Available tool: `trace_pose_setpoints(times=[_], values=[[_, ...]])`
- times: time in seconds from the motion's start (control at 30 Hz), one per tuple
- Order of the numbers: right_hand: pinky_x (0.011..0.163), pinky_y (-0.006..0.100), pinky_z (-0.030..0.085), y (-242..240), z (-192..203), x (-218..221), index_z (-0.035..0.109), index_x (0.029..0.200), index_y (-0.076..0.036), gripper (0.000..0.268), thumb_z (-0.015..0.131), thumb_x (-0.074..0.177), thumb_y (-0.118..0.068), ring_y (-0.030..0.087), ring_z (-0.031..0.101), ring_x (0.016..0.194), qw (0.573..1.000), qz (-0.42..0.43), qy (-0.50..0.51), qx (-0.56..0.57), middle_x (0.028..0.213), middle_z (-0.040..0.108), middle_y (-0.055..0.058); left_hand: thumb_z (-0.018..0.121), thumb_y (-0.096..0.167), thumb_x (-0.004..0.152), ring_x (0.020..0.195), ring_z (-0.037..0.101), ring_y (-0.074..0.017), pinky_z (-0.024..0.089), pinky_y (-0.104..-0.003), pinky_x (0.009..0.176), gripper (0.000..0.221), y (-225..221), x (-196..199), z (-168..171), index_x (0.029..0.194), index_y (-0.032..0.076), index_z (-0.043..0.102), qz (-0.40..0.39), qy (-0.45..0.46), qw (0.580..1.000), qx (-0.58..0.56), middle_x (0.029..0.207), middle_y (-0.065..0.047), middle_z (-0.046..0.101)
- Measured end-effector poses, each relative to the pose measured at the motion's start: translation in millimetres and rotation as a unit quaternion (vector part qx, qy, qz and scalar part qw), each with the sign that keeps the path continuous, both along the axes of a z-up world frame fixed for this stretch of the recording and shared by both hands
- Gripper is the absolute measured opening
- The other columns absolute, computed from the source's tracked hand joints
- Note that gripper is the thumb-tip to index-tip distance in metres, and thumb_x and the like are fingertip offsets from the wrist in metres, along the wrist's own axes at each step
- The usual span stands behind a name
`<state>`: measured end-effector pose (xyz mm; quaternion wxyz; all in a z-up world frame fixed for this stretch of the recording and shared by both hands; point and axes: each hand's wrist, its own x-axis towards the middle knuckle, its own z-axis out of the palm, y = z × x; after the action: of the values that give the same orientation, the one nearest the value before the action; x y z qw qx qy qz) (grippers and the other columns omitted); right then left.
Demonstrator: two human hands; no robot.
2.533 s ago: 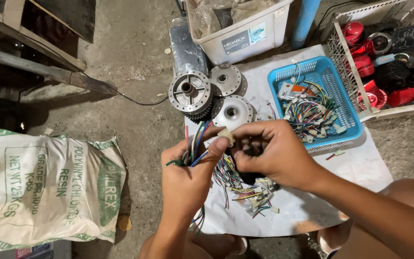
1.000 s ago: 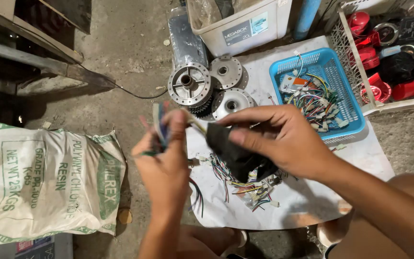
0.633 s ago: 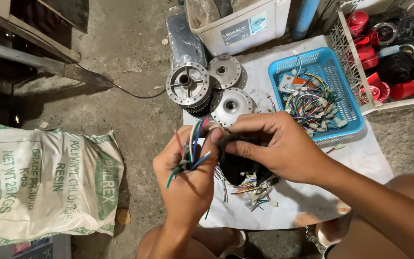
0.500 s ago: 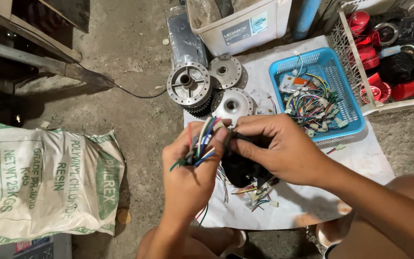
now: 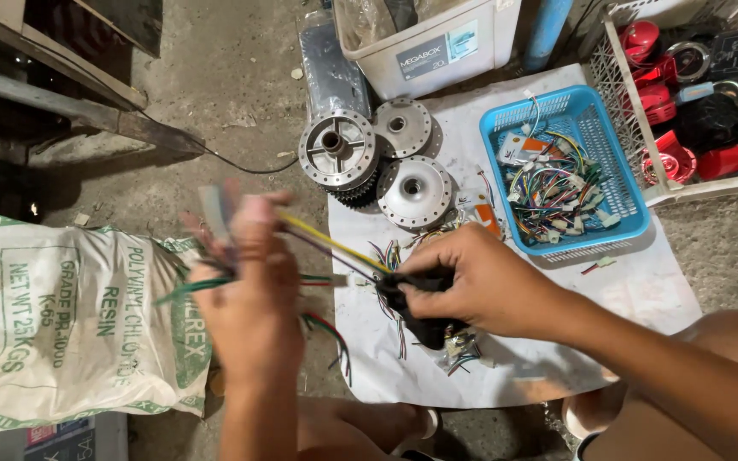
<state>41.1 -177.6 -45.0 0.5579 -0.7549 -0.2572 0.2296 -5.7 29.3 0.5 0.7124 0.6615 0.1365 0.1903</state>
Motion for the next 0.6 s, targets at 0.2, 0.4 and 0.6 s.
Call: trace_pose_setpoints(times=[0.2,0.4,0.6], values=[[0.052,0.029,0.050,-4,-28,3,0.083,0.087,-0.008,0.022,0.077,0.073,-0.023,0.015,0.055,0.047,0.981,0.023,-0.041,-0.189,0.062,0.076,0.005,0.068,0.044,0.090,0.047,0.040,0.0048,0.030,-0.014,0.039,0.038,45,9,19,0.116,0.017,0.074,0.166,-0.002,0.985,-0.035,0.104,0.001,0.073],[0.043,0.023,0.045,-7,3,-2,0.086,0.097,-0.011,0.021,0.073,0.081,-0.015,0.006,0.059,0.046,0.997,-0.052,0.005,-0.053,0.066,0.081,-0.001,0.074,0.039,0.086,0.049,0.037,-0.0041,0.029,-0.024,0.038,0.028,13,14,-14,0.101,0.016,0.075,0.059,0.144,0.986,0.061,0.072,0.005,0.059],[0.063,0.025,0.056,-36,-16,5,0.069,0.135,-0.005,0.055,0.071,0.080,-0.010,0.011,0.055,0.064,0.993,-0.111,0.015,-0.021,0.078,0.068,0.003,0.078,0.015,0.086,0.052,0.042,-0.0061,0.031,-0.022,0.045,0.031,-38,31,-47,0.115,0.005,0.080,-0.101,0.192,0.973,0.073,0.075,-0.001,0.069]])
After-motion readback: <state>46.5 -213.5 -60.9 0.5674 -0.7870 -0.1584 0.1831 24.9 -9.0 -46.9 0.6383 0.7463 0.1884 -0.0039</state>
